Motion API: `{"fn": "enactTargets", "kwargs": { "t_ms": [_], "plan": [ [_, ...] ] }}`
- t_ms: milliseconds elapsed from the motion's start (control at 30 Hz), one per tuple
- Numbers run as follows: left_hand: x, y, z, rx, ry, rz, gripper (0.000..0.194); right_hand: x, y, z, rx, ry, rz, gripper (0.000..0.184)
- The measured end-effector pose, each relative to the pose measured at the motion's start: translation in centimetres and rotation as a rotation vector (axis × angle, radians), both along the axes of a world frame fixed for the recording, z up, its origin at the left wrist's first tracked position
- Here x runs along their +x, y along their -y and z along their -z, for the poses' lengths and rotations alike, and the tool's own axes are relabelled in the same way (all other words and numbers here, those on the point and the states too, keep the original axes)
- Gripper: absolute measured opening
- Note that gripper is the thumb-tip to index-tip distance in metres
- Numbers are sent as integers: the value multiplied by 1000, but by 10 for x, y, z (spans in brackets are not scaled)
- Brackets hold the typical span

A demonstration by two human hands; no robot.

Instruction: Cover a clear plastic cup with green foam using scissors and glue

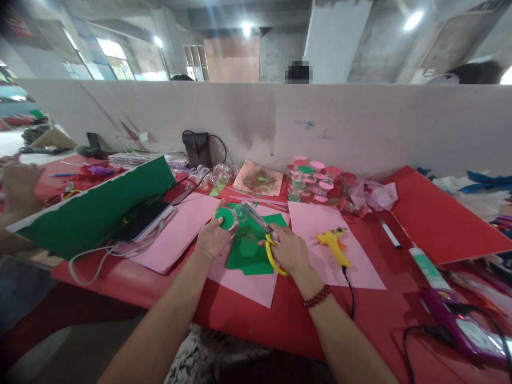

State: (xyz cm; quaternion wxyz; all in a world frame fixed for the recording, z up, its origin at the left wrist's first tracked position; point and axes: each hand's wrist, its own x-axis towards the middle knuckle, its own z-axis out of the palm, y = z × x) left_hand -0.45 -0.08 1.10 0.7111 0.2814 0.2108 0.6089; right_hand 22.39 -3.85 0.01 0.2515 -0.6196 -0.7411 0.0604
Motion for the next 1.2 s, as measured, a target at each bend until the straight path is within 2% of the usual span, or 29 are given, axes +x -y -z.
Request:
{"fn": "enactTargets", "kwargs": {
  "t_ms": [533,833,1067,1200],
  "plan": [
    [-2,-5,8,-55,48,-51,64,-2,1,-3,-14,-31,-10,33],
    [-2,-5,9,-31,57,-54,64,-5,5,-9,-14,69,71,45],
    [-2,-7,11,-51,69,-45,59,-4,4,-7,0,78,44,39],
    [-2,-8,11,-107,84,-34,50,-3,3,-4,1,33,10,37]
  ]
}}
